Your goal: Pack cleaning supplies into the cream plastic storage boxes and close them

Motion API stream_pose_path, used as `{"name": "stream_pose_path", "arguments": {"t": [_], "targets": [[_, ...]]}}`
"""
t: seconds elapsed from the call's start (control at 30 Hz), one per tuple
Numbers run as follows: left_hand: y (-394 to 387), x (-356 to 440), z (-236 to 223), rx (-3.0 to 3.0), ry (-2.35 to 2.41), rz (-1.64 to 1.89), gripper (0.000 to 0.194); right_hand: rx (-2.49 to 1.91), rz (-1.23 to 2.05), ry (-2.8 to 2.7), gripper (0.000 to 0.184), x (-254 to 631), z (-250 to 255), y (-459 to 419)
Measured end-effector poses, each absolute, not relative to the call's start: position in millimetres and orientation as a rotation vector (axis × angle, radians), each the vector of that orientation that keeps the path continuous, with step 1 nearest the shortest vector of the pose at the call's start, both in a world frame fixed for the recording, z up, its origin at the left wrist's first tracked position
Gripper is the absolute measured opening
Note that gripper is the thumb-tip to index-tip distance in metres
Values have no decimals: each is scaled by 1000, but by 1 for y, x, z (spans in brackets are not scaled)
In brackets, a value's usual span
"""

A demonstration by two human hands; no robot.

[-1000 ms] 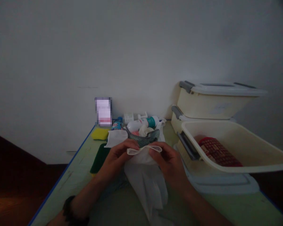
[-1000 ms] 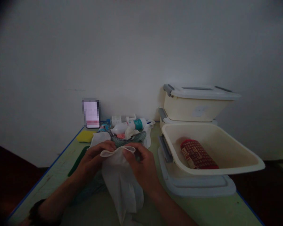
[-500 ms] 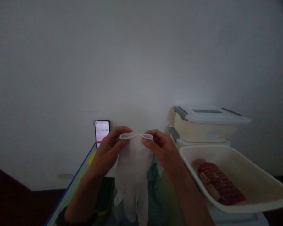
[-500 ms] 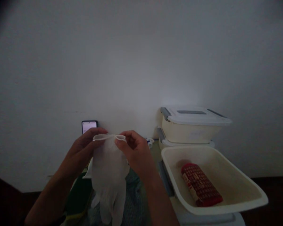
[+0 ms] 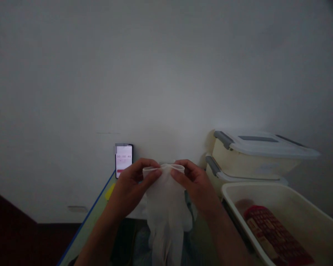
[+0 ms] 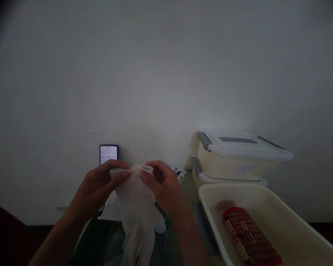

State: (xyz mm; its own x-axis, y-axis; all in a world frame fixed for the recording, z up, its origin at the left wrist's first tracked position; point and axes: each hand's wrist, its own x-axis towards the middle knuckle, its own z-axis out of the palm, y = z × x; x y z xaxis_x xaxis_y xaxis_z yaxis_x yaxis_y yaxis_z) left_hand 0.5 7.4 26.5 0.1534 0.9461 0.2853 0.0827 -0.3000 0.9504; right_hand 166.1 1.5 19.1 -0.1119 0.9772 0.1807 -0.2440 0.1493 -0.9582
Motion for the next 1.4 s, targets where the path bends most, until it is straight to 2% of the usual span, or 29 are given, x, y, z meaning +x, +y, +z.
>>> {"name": "stream_pose_path", "arguments": {"t": [0.23,0.5,0.63,0.87,1.0,1.13,1.4], "targets": [[3,-2,33,1638,1009,1313,17,-918,1106,-1324,12,173,26,-6],[-1,-1,36,1694,944,1343,14,-813,1115,-1412,26,181,31,-16],[-5,0,38,1745,919,1344,12,-938,1009,-1479,23,185,35,-20],[-9,1,40,1809,943,1323,13,-1108,737,-1722,30,188,39,-29],[-7,2,37,1880,971,1240,14,-1159,551,-1806,18,188,39,-29],[-6,5,33,1903,946,1218,21,-1145,566,-1805,9,190,40,-29],[-6,4,32,1983,1109,1078,24,-1098,603,-1794,13,193,41,-29]]}}
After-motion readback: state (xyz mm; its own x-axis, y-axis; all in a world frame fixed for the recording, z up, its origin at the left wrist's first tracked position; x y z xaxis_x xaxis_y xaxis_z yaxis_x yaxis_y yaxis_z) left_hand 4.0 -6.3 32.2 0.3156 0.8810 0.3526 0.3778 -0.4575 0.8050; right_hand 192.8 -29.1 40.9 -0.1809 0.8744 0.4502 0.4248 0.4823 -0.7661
